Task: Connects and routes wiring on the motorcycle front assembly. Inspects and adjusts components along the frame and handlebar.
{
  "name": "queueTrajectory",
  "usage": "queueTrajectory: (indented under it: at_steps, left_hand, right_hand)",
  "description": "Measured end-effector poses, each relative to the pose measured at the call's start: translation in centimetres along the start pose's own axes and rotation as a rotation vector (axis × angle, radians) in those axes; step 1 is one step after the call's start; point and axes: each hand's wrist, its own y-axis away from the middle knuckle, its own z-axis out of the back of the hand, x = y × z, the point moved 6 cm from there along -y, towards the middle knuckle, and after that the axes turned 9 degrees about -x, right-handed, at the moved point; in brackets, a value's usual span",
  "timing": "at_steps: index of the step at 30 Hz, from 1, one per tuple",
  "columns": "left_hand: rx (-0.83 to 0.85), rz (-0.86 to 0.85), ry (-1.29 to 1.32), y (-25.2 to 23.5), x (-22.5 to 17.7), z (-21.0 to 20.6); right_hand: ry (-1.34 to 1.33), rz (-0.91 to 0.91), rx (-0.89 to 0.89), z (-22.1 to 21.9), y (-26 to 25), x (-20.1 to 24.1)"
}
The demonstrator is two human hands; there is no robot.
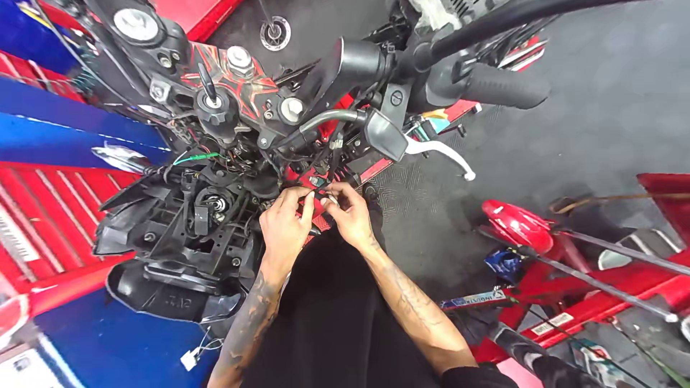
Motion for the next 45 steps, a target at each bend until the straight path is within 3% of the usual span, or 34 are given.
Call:
queueTrajectory:
  at_steps: [11,25,36,45]
  left_hand:
    - [0.181,0.046,-0.144,-0.5,-0.1,-0.9]
    - [0.116,0.065,-0.167,-1.0,-0.9,0.0]
    - [0.137,0.182,-0.153,-0.9,-0.8,0.8]
    - [0.023,0.202,-0.135,0.6,-0.3,1.0]
  right_hand:
    - [-0.03,-0.055,0.08,-0.8,0.0,-0.6]
    - [-0.092,-0.044,0.081,-0.9,-0.2,-0.5]
    - [-0.216,0.045,0.105,-1.7,0.0,-0.7]
    - [-0.208,0.083,0.094,-1.4,0.2,-0.6]
